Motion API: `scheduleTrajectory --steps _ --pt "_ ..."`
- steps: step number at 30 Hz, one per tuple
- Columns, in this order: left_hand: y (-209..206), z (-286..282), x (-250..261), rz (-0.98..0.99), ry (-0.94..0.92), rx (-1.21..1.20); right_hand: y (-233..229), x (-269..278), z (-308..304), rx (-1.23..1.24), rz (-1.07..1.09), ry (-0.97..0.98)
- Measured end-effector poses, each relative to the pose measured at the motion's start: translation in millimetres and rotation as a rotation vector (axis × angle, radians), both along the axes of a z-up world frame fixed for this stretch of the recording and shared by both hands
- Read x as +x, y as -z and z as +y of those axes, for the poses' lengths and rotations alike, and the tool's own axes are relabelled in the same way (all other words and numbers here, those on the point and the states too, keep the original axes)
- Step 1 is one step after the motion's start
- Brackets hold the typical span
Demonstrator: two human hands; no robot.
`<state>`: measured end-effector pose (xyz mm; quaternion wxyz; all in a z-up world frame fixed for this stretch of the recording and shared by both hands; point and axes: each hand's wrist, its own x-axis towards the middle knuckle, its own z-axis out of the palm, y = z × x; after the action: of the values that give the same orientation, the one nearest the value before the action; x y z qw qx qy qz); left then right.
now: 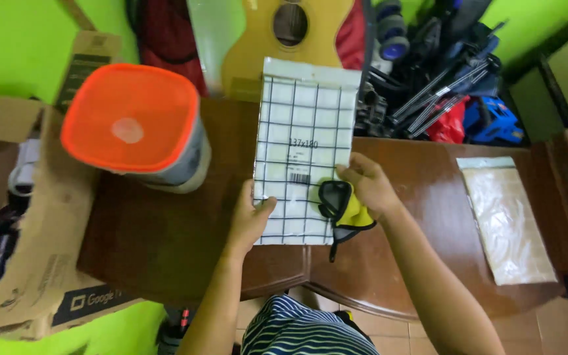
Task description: The person moves two packaged items on a wooden table and then wipes the table surface with a yellow cloth. The person continues wiping the table repeatedly across different areas.
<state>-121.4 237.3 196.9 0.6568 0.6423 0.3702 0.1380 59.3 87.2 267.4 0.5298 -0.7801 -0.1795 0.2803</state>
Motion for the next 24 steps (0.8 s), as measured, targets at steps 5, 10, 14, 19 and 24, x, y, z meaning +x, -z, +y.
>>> scheduleTrajectory --steps 5,10,14,19,24 --pt "19 41 -30 0.213 -0.055 0.192 -1 -34 49 0.099 0.271 0.068" --pt "25 41 -35 0.305 -0.082 0.535 40 -21 44 -0.09 0.117 -0.06" --pt "32 38 -32 0.32 -0.11 0.899 52 -14 22 -0.187 -0.062 -0.088" --pt "24 22 -7 0.024 -0.071 1.055 59 -20 -16 -0.23 -0.327 -0.056" --pt "26 -22 35 -0.224 0.06 1.023 87 -13 -80 -0.239 -0.426 0.156"
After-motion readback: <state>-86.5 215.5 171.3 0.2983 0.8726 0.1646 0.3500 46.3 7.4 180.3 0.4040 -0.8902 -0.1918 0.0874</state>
